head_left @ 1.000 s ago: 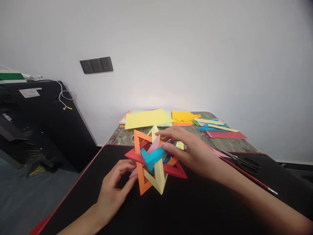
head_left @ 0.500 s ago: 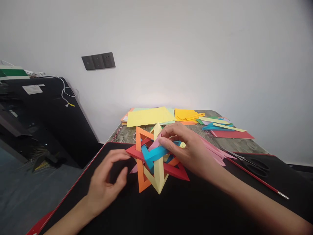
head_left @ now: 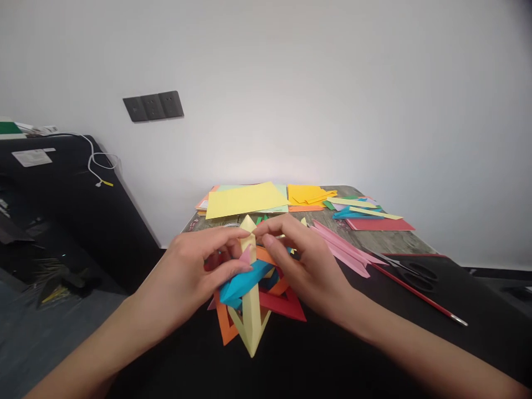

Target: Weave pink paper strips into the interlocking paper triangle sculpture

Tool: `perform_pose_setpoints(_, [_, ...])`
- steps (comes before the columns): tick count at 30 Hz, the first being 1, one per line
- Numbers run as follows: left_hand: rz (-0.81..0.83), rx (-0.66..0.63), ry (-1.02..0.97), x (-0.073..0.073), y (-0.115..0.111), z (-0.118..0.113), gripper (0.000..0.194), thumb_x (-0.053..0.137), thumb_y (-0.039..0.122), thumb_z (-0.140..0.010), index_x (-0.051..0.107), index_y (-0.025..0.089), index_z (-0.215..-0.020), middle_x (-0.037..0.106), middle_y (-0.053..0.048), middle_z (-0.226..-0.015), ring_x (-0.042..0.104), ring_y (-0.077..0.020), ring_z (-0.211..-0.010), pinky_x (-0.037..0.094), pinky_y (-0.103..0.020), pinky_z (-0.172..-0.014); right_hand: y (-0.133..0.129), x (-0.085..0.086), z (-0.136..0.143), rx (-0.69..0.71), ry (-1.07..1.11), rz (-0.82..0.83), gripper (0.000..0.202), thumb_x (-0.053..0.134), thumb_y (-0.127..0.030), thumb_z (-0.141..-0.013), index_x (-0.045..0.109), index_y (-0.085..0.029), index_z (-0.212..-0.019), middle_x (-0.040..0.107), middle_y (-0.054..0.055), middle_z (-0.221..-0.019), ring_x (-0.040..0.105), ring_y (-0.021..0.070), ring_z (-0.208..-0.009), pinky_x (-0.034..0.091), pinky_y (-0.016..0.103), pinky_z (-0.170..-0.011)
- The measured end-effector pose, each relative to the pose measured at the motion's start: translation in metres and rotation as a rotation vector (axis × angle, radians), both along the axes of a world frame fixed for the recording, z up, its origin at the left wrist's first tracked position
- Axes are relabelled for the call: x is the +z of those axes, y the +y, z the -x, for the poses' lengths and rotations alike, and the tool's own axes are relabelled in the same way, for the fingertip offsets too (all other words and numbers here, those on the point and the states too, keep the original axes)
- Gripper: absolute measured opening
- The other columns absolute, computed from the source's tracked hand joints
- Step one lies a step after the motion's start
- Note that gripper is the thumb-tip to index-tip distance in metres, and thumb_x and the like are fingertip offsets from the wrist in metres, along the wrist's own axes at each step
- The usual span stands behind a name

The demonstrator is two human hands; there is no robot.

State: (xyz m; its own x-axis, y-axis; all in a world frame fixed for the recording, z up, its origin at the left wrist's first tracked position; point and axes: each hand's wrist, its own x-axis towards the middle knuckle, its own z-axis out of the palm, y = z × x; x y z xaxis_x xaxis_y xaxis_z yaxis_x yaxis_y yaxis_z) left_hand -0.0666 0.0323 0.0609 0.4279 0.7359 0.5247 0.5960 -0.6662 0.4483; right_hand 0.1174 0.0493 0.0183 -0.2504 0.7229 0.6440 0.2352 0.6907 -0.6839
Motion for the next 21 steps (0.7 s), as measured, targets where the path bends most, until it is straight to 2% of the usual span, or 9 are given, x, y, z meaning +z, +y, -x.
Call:
perform_pose_setpoints(3, [0.086, -0.016, 0.022, 0.007, 0.005, 0.004, 0.012, 0.065, 0.023, -0.078, 0.074, 0.023, -0.086, 0.071, 0.001, -0.069, 0.063, -0.0136, -0.051, 0.049, -0.019, -0.044, 0.005, 0.0, 0.008, -0.005, 0.154, 0.045, 0.016, 0.044, -0.02, -0.093, 0.059, -0.019, -0.096, 0.064, 0.005, -0.092, 0.061, 0.0151, -0.085, 0.051, 0.031, -0.073])
perform_pose_setpoints(6, [0.116, -0.021, 0.067, 0.015, 0.007, 0.008, 0.007, 0.066, 0.022, -0.077, 0.072, 0.024, -0.075, 0.069, 0.0, -0.07, 0.063, -0.0132, -0.051, 0.049, -0.018, -0.042, 0.013, 0.005, 0.011, 0.024, 0.301, 0.067, 0.014, 0.044, -0.022, -0.092, 0.058, -0.019, -0.094, 0.066, 0.003, -0.085, 0.063, 0.0133, -0.079, 0.052, 0.029, -0.072])
perform_pose_setpoints(8, [0.129, -0.031, 0.061, 0.018, 0.009, 0.01, 0.005, 0.067, 0.023, -0.076, 0.07, 0.023, -0.073, 0.069, -0.001, -0.07, 0.063, -0.0132, -0.049, 0.049, -0.017, -0.04, 0.022, 0.011, 0.002, 0.009, 0.341, 0.076, 0.013, 0.046, -0.024, -0.091, 0.059, -0.019, -0.094, 0.066, 0.002, -0.08, 0.065, 0.0135, -0.078, 0.053, 0.03, -0.073])
perform_pose_setpoints(10, [0.171, -0.049, 0.055, 0.02, 0.009, 0.012, 0.002, 0.068, 0.023, -0.075, 0.069, 0.022, -0.073, 0.069, -0.002, -0.072, 0.064, -0.0141, -0.049, 0.051, -0.018, -0.041, 0.035, 0.015, -0.02, -0.083, 0.269, 0.073, 0.013, 0.05, -0.026, -0.089, 0.059, -0.019, -0.092, 0.068, 0.003, -0.083, 0.066, 0.0156, -0.08, 0.053, 0.031, -0.074])
perform_pose_setpoints(12, [0.199, -0.081, 0.058, 0.02, 0.009, 0.014, 0.002, 0.069, 0.023, -0.074, 0.069, 0.022, -0.074, 0.069, -0.003, -0.076, 0.065, -0.0143, -0.051, 0.054, -0.019, -0.044, 0.05, 0.014, -0.052, -0.243, -0.068, 0.134, 0.012, 0.055, -0.029, -0.085, 0.062, -0.019, -0.086, 0.07, 0.004, -0.084, 0.066, 0.0178, -0.079, 0.051, 0.031, -0.07])
perform_pose_setpoints(15, [0.206, -0.133, 0.092, 0.019, 0.007, 0.018, 0.002, 0.071, 0.023, -0.075, 0.069, 0.023, -0.074, 0.068, -0.003, -0.08, 0.065, -0.0131, -0.053, 0.055, -0.017, -0.047, 0.071, 0.0, -0.098, -0.502, -0.8, 0.333, 0.013, 0.054, -0.025, -0.083, 0.062, -0.021, -0.074, 0.07, 0.002, -0.079, 0.065, 0.0181, -0.072, 0.044, 0.028, -0.059])
perform_pose_setpoints(18, [0.228, -0.157, 0.127, 0.019, 0.005, 0.023, 0.004, 0.072, 0.026, -0.074, 0.069, 0.024, -0.074, 0.068, -0.003, -0.08, 0.063, -0.0128, -0.053, 0.055, -0.018, -0.048, 0.084, -0.021, -0.12, -0.53, -0.98, 0.424, 0.009, 0.063, -0.02, -0.074, 0.062, -0.019, -0.065, 0.069, 0.006, -0.072, 0.064, 0.0234, -0.068, 0.037, 0.029, -0.051])
perform_pose_setpoints(21, [0.198, -0.154, 0.164, 0.02, 0.003, 0.027, 0.007, 0.073, 0.028, -0.074, 0.067, 0.024, -0.074, 0.068, -0.004, -0.081, 0.064, -0.0149, -0.058, 0.055, -0.019, -0.05, 0.089, -0.035, -0.12, -0.52, -1.075, 0.462, 0.009, 0.067, -0.021, -0.071, 0.063, -0.019, -0.063, 0.068, 0.008, -0.069, 0.065, 0.0267, -0.07, 0.035, 0.029, -0.05])
